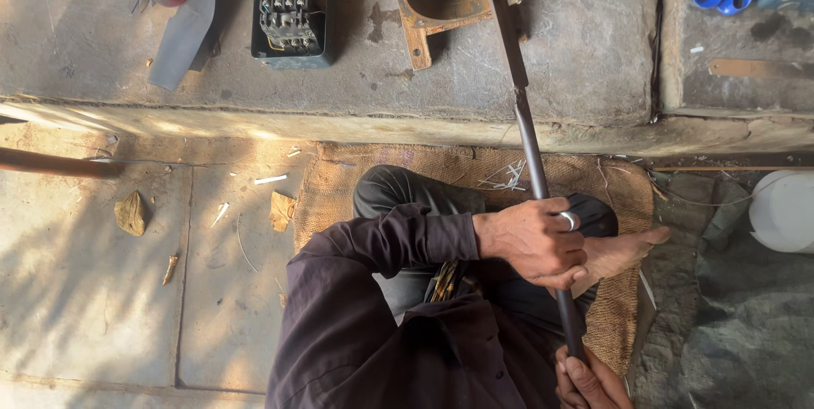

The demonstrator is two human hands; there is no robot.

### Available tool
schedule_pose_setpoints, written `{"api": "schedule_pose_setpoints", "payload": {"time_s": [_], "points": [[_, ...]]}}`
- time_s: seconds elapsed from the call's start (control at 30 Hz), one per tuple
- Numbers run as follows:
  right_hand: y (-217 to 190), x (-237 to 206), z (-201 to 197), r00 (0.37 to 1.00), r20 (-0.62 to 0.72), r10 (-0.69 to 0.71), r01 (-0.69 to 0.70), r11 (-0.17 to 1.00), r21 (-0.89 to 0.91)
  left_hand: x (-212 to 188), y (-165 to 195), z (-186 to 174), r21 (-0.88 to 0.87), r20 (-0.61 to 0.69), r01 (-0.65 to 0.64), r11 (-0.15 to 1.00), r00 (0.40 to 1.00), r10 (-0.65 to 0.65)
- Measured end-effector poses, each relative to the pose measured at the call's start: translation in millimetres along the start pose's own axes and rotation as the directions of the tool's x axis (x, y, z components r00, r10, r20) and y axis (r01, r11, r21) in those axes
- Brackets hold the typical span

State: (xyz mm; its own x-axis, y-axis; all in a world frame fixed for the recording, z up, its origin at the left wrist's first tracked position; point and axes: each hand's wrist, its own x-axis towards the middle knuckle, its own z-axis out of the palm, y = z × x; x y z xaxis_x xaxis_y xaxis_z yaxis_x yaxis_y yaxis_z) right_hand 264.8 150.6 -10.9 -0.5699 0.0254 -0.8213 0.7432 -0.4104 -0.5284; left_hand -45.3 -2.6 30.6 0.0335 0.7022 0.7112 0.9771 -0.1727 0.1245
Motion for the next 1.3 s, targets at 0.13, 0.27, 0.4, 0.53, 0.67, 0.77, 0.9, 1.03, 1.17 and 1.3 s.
{"api": "schedule_pose_setpoints", "payload": {"time_s": [0.13,0.27,0.4,0.53,0.67,0.77,0.9,1.03,1.17,1.3], "points": [[-10.9,-3.2,9.2,1.000,0.019,0.020,-0.021,0.999,0.029,-3.0,-5.3,3.1,-0.012,-0.022,-0.007,1.000,1.000,0.007],[-46.3,-14.7,33.6,0.997,0.070,0.028,-0.033,0.998,0.061,1.6,-22.2,-5.6,-0.080,0.069,0.003,0.997,0.998,0.003],[-73.8,-27.1,68.9,0.988,-0.031,0.150,-0.145,0.982,0.124,1.8,-32.7,-26.0,-0.092,-0.090,-0.046,0.995,0.995,0.037],[-76.9,-46.2,98.1,0.974,-0.197,0.113,-0.096,0.991,0.094,-0.2,-32.4,-42.5,-0.120,-0.085,-0.059,0.991,0.995,0.049],[-82.3,-51.9,101.0,0.997,-0.009,0.075,-0.073,0.992,0.101,2.8,-33.4,-47.3,-0.101,-0.057,-0.062,0.993,0.997,0.057],[-89.4,-42.0,91.1,0.982,0.190,0.024,-0.045,0.994,0.103,4.1,-37.6,-45.4,-0.089,-0.031,-0.050,0.995,0.998,0.048],[-94.4,-29.7,82.3,0.951,0.299,-0.079,0.058,0.995,0.079,1.9,-41.4,-40.2,-0.091,-0.083,-0.055,0.994,0.995,0.048],[-104.0,-29.2,94.1,0.930,0.349,-0.114,0.084,0.991,0.101,-0.5,-51.7,-41.2,-0.097,-0.126,-0.073,0.993,0.990,0.061],[-133.6,-8.6,120.6,0.966,0.242,-0.088,0.044,0.983,0.181,-3.1,-87.1,-58.4,-0.084,-0.059,-0.028,0.996,0.998,0.023],[-152.3,5.5,134.1,0.939,0.321,-0.122,0.060,0.979,0.195,-5.1,-112.5,-73.7,-0.105,-0.017,-0.051,0.993,0.999,0.050]]}}
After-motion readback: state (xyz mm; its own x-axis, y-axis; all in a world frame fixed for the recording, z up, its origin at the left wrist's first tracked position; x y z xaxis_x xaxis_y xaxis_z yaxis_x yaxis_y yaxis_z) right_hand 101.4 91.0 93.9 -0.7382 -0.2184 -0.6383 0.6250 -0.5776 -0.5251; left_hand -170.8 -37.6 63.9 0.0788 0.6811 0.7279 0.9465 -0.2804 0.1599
